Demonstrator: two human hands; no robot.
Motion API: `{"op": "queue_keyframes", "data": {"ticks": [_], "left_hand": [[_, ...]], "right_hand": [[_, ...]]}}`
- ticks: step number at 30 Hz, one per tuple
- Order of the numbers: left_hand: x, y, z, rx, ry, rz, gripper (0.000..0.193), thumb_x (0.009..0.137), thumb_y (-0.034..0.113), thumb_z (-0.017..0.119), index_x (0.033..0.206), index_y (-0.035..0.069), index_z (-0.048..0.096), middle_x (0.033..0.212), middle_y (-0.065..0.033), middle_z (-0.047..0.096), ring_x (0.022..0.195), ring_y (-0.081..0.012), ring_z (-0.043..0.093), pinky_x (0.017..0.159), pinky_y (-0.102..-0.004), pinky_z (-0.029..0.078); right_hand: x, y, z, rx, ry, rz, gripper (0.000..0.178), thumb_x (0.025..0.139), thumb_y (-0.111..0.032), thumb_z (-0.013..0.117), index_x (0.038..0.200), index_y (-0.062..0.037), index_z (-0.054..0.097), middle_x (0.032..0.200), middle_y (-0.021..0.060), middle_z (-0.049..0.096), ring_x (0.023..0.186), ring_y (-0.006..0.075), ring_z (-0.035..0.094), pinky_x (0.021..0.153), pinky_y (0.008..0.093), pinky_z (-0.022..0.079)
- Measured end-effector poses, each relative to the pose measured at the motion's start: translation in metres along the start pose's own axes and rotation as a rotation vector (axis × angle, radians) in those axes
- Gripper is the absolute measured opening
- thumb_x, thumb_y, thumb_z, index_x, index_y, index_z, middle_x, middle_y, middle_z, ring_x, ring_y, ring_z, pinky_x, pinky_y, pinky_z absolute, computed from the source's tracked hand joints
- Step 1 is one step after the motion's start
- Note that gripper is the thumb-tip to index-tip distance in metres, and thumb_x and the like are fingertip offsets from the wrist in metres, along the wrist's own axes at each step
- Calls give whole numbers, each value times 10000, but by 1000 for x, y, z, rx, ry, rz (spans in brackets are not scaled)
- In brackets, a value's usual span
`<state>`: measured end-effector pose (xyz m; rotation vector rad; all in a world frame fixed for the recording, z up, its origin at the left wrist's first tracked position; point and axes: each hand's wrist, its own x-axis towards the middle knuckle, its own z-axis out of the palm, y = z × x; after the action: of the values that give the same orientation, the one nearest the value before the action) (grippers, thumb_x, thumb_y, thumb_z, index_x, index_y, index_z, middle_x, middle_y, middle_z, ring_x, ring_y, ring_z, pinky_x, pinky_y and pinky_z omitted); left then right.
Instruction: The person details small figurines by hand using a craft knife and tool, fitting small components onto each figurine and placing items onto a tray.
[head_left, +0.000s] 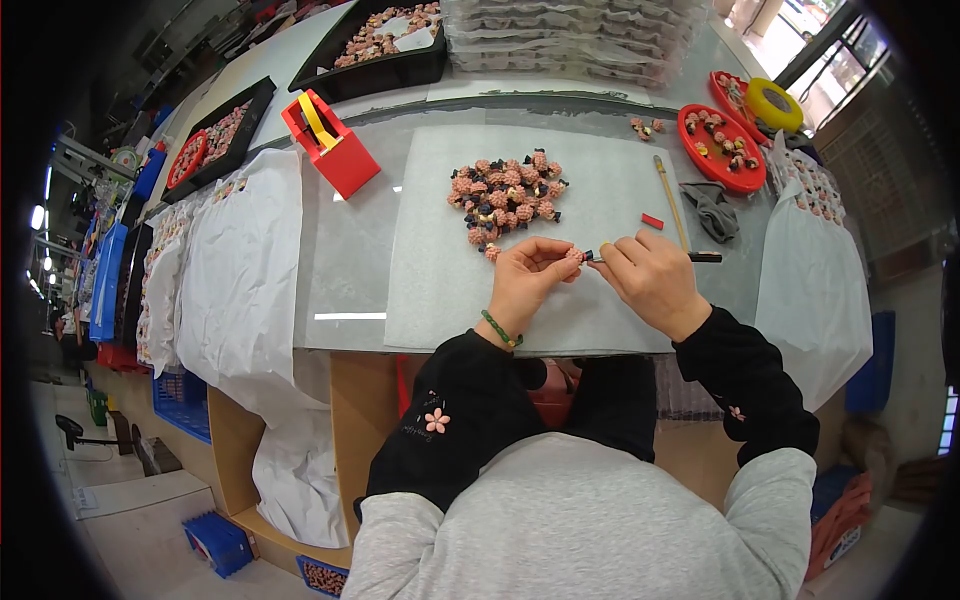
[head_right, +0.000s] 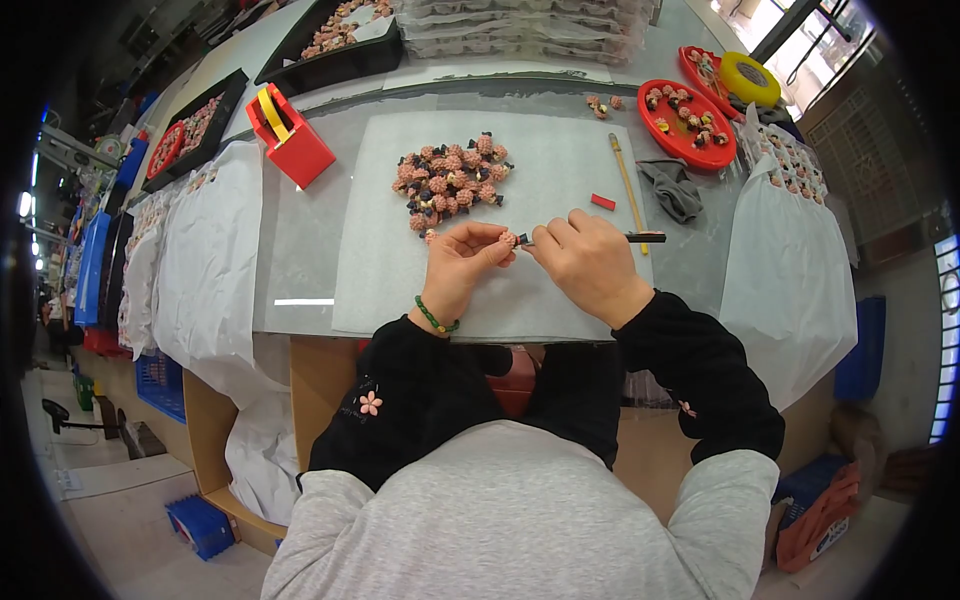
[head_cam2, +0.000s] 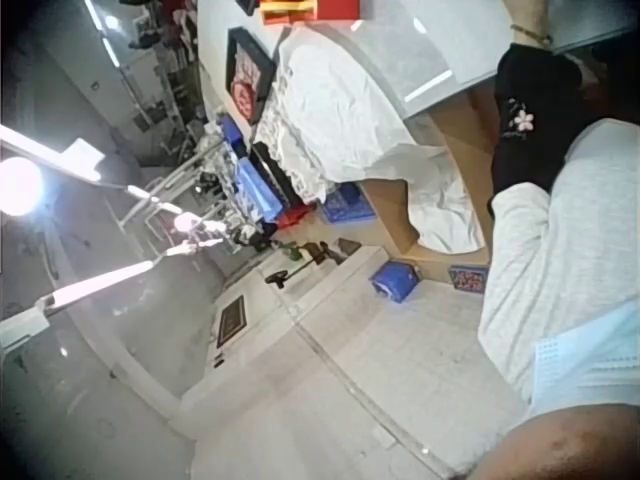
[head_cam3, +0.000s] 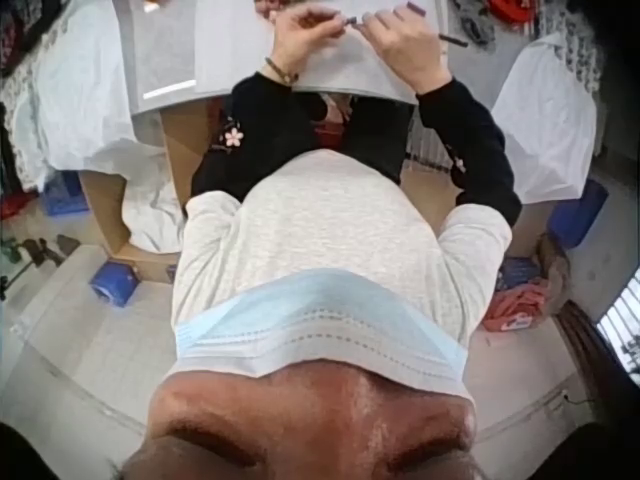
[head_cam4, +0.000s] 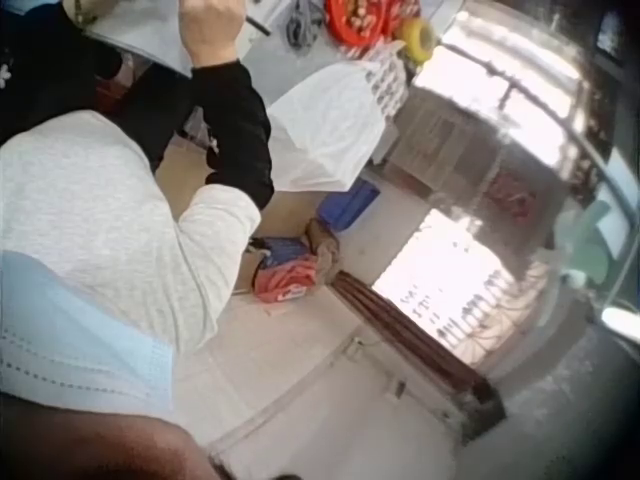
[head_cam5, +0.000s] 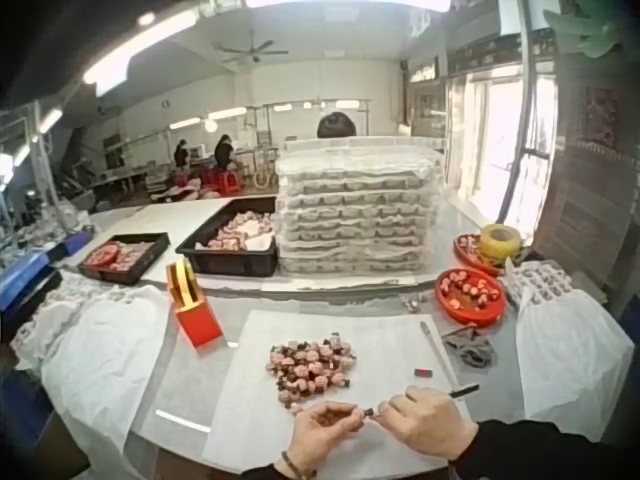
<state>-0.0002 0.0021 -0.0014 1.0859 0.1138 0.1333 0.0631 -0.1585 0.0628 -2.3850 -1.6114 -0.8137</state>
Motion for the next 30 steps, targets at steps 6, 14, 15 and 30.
{"op": "queue_keyframes", "data": {"ticks": [6, 14, 15, 30], "left_hand": [[-1, -2, -1, -16, -19, 20, 185, 773, 14, 599, 945, -38, 556, 887, -98, 611, 772, -147, 597, 702, -250, 484], [0, -5, -2, -25, -48, 72, 208, 752, -39, 601, 954, -38, 556, 932, -105, 604, 836, -139, 579, 767, -254, 469], [1, -6, -2, -29, -53, 72, 208, 750, -44, 600, 954, -38, 557, 939, -106, 602, 845, -138, 576, 773, -253, 467], [0, -5, -2, -20, -65, 83, 211, 744, -53, 599, 952, -30, 566, 947, -106, 604, 861, -135, 574, 786, -246, 461]], "right_hand": [[-1, 0, 0, 19, 29, 38, 177, 672, -219, 631, 714, -80, 530, 601, 12, 454, 572, 154, 474, 484, 276, 388], [1, 1, -2, 21, 16, 44, 187, 672, -218, 631, 723, -69, 532, 613, 17, 463, 588, 159, 481, 497, 278, 394], [2, 1, -2, 21, 9, 40, 187, 673, -218, 630, 729, -68, 533, 615, 18, 466, 592, 159, 483, 500, 277, 395], [2, 2, -1, 43, -17, 38, 219, 650, -190, 667, 784, -60, 552, 617, 23, 462, 568, 171, 476, 487, 288, 392]]}}
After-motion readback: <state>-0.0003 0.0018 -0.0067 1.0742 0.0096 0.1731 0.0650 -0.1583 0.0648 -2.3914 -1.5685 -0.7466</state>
